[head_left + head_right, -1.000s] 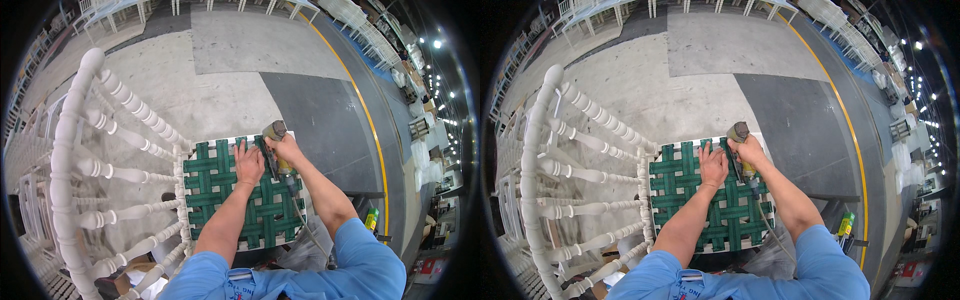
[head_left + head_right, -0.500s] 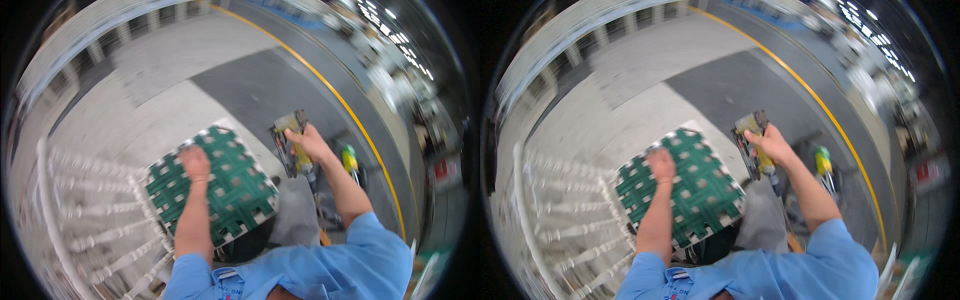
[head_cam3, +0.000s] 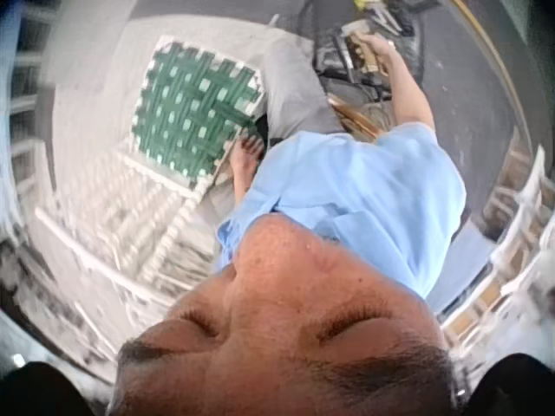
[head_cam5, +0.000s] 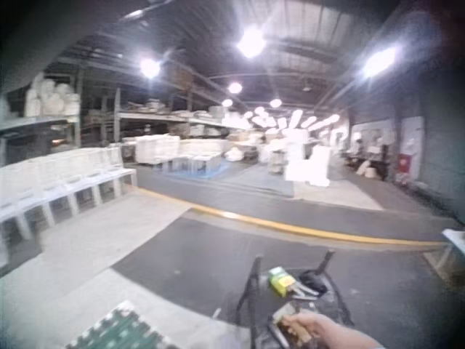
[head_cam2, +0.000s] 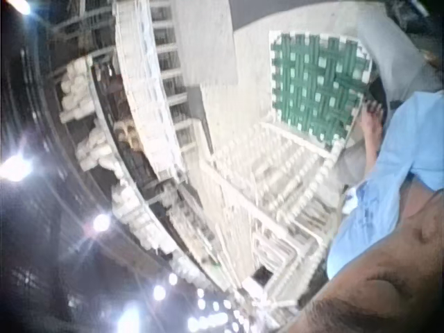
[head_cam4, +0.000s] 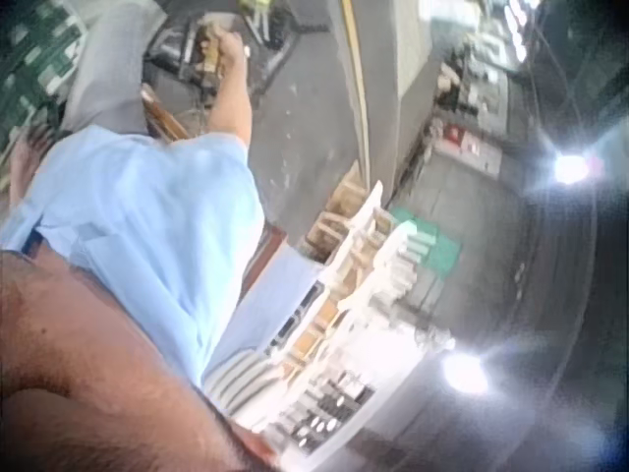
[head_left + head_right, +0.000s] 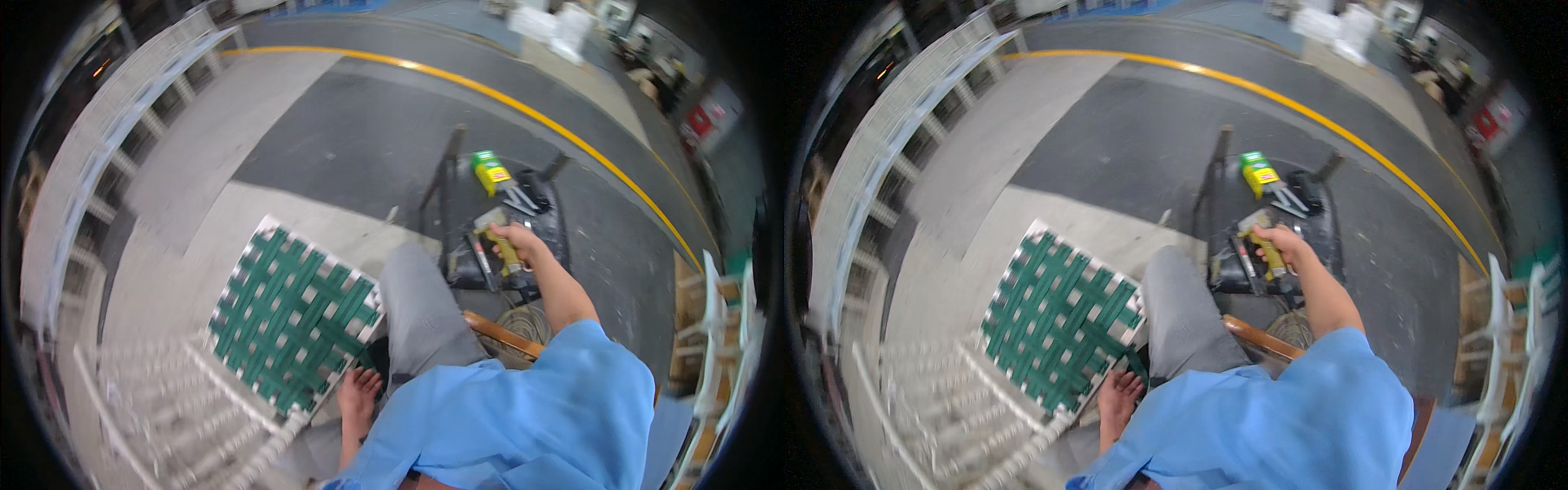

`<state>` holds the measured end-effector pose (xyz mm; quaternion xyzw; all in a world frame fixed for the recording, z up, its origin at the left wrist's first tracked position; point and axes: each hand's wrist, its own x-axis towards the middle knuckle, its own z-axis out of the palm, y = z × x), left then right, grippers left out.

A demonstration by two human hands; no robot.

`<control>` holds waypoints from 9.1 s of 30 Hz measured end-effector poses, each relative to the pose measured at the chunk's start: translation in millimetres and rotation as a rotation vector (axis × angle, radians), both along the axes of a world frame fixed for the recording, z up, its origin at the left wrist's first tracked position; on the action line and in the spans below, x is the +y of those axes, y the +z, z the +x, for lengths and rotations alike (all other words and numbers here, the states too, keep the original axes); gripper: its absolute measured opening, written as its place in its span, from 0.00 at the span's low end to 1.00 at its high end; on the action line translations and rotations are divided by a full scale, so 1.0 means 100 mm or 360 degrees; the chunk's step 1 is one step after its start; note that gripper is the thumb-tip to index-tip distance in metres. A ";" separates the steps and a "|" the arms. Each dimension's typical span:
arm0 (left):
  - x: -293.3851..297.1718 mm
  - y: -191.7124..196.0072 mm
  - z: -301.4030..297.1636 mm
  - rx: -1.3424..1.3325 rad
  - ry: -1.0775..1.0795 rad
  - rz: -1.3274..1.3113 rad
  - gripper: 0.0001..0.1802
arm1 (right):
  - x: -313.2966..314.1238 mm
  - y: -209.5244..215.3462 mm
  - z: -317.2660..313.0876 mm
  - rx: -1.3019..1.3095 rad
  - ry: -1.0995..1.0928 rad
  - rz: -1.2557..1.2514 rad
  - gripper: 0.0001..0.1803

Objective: The person weaves green plastic strips into the seat of a white wooden chair using a staple gun to secure the strips. They then place a white sheet over the woven seat and staple it in place.

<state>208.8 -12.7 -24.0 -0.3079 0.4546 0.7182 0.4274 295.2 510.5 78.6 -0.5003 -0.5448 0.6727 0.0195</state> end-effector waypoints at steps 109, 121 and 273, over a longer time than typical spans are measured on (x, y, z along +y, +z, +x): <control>1.21 -1.72 -1.02 -0.0482 0.0899 0.0608 0.23 | 0.26 -0.08 1.11 -0.1550 0.0948 0.1437 0.29; 1.14 -1.61 -1.08 -0.0494 0.1169 0.0690 0.22 | -0.37 0.43 0.89 -0.0391 0.0607 0.1170 0.29; 0.12 0.91 -0.49 0.0885 0.0020 0.0035 0.18 | -1.21 0.47 0.50 0.0590 0.1446 0.1542 0.35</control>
